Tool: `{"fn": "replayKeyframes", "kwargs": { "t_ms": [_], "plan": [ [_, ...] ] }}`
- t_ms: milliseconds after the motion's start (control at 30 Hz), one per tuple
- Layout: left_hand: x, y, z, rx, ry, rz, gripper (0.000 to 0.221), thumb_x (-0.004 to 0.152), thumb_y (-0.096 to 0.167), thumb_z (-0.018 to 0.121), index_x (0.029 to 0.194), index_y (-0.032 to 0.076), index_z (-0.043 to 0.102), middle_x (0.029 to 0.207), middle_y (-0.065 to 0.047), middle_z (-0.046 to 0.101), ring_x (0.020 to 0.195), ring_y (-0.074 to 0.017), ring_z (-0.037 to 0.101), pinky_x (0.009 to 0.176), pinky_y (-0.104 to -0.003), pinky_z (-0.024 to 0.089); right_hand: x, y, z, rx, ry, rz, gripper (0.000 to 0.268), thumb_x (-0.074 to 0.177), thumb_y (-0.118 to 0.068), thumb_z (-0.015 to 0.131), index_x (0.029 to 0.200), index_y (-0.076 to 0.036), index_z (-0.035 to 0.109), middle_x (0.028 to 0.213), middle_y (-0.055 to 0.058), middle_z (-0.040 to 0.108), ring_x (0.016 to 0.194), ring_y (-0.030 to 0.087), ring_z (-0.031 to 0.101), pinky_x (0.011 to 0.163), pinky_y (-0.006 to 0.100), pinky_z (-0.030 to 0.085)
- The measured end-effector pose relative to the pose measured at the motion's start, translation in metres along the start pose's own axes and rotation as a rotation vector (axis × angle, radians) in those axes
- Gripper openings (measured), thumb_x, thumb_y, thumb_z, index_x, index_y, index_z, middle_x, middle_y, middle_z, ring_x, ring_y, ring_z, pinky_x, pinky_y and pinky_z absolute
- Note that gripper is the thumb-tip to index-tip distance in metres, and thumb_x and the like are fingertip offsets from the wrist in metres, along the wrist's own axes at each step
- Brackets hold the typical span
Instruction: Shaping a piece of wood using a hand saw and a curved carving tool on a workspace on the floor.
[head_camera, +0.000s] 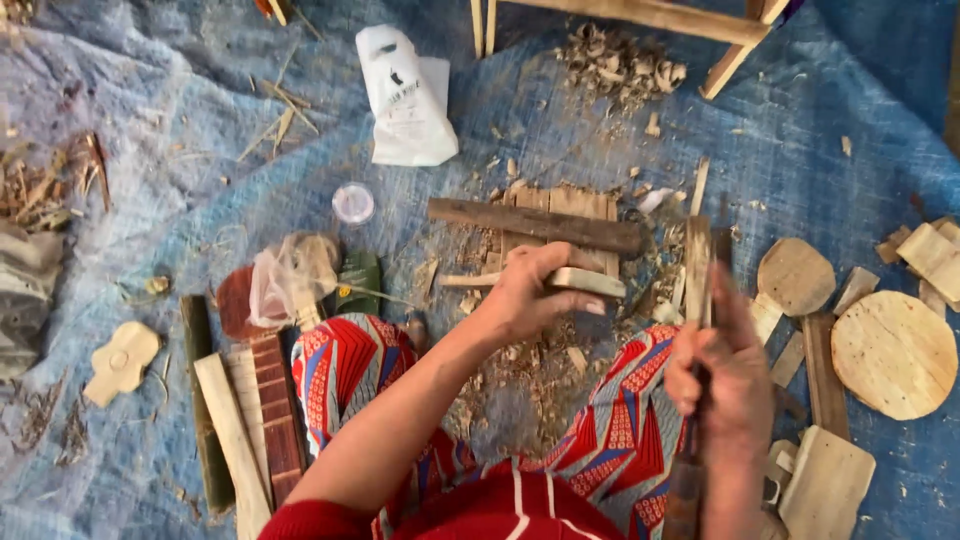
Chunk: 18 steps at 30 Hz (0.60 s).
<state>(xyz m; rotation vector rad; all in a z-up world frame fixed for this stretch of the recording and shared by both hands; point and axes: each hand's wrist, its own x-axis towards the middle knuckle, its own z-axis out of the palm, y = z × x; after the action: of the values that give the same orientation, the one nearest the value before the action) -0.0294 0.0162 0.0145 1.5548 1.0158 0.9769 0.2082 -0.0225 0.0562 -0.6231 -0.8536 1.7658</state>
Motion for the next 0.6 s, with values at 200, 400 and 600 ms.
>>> {"fn": "replayKeyframes", "kwargs": {
  "t_ms": [200,400,600],
  "plan": [
    [0.0,-0.002,0.002,-0.077,0.191,0.253,0.034,0.074,0.003,0.086,0.103,0.005,0.07,0.088,-0.005,0.077,0.065,-0.0092,0.066,0.056,-0.023,0.05,-0.008,0.025,0.034,0.047,0.101,0.104,0.077,0.08,-0.015,0.083,0.15,-0.016,0.05,0.067,0.008,0.07,0.038,0.01,0.054,0.027,0.022,0.038],
    [-0.001,0.001,-0.001,-0.031,0.251,0.356,0.029,0.073,0.009,0.086,0.096,0.009,0.068,0.077,-0.001,0.071,0.061,-0.0103,0.061,0.055,-0.026,0.046,-0.006,0.037,0.043,-0.104,0.18,0.176,0.092,0.076,-0.011,0.079,0.158,-0.017,0.038,0.066,0.006,0.068,0.038,0.01,0.053,0.029,0.023,0.036],
    [-0.007,-0.006,0.011,0.193,0.256,0.291,0.031,0.074,0.02,0.088,0.101,0.02,0.073,0.082,0.011,0.07,0.068,-0.0065,0.057,0.098,-0.033,0.038,-0.002,0.035,0.018,-0.05,0.159,0.127,0.071,0.08,-0.012,0.079,0.147,-0.013,0.054,0.062,0.006,0.066,0.035,0.009,0.052,0.025,0.021,0.036]
  ]
}}
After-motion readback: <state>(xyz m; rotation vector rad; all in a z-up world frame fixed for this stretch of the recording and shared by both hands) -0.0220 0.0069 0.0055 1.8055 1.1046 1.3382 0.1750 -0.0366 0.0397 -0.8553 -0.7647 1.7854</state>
